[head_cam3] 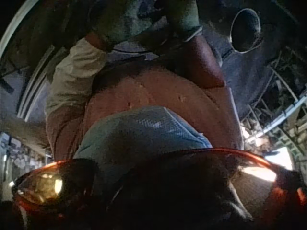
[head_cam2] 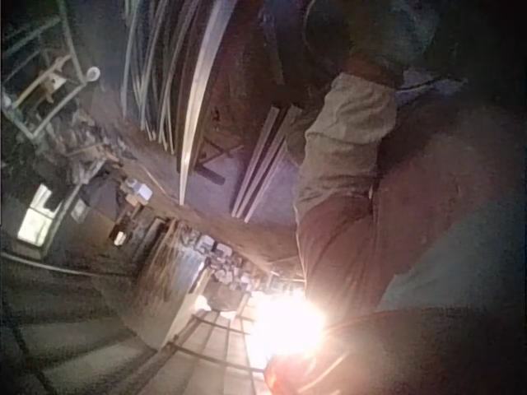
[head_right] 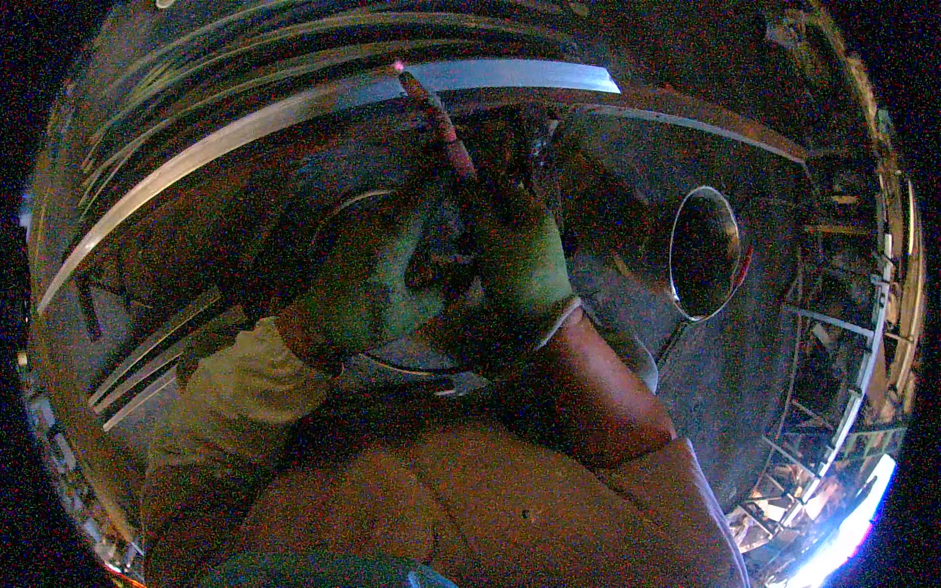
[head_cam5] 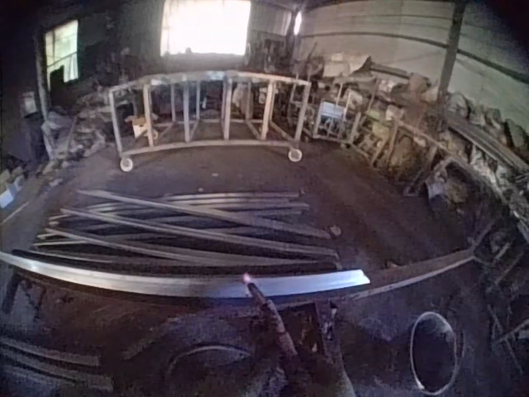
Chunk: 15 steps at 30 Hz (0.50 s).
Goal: The person welds curved metal frame sections using a welding torch, producing bright sparks. They reposition the frame pieces between welds and continue joining the components in a workshop setting.
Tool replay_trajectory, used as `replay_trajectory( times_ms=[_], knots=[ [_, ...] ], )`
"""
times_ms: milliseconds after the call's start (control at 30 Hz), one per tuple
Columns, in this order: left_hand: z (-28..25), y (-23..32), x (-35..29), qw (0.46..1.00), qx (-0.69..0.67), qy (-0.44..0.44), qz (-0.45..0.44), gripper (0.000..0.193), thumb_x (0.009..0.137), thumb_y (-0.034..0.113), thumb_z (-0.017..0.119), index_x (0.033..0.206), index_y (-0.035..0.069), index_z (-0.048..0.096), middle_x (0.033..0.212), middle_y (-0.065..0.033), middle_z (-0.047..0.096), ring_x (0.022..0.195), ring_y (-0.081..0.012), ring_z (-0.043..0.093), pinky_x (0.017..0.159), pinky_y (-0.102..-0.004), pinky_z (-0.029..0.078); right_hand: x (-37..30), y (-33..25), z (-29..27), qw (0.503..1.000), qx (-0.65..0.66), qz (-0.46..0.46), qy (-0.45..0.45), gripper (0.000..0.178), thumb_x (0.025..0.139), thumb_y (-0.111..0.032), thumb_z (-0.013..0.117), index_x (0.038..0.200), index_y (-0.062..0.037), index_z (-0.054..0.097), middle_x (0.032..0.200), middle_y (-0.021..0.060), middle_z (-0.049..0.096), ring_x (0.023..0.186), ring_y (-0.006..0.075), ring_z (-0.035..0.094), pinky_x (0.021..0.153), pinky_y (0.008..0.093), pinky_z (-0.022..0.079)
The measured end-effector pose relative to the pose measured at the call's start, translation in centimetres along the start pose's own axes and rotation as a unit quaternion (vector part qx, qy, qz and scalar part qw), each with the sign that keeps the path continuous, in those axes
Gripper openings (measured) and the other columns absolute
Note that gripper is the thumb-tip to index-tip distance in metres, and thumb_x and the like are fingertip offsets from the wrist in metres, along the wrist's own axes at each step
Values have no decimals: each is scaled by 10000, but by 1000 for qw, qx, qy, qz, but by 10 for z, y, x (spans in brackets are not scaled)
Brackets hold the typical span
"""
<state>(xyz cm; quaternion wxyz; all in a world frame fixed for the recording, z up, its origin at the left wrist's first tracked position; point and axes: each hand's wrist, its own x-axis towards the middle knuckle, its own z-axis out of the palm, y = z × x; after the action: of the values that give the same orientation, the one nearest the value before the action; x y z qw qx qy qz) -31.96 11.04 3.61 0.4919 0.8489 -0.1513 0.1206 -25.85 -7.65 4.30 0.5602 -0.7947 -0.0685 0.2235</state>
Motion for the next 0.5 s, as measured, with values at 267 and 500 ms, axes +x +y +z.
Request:
replay_trajectory(
  times_ms=[267, 500],
  knots=[
    [3, -3, 0, 998, 6, 48, 43, 977, 863, 251, 875, 1638, -74, 377, 1507, -347, 578, 1230, -522, 665, 1034, -548, 568, 4, 7, -1, 1000, -4, -27, -5, 385, 1110, -275, 688, 1413, -36, 694, 1100, 40, 755, 826, 111, 676, 696, 282, 562],
    [-3, -5, -2, 999, 36, -13, 3, 947, 851, 243, 882, 1605, -80, 410, 1498, -335, 581, 1263, -516, 652, 1050, -542, 568, 7, 13, 0, 999, 8, -52, -11, 379, 1119, -246, 682, 1441, -46, 688, 1118, 27, 762, 836, 99, 673, 699, 274, 569]
  ],
)
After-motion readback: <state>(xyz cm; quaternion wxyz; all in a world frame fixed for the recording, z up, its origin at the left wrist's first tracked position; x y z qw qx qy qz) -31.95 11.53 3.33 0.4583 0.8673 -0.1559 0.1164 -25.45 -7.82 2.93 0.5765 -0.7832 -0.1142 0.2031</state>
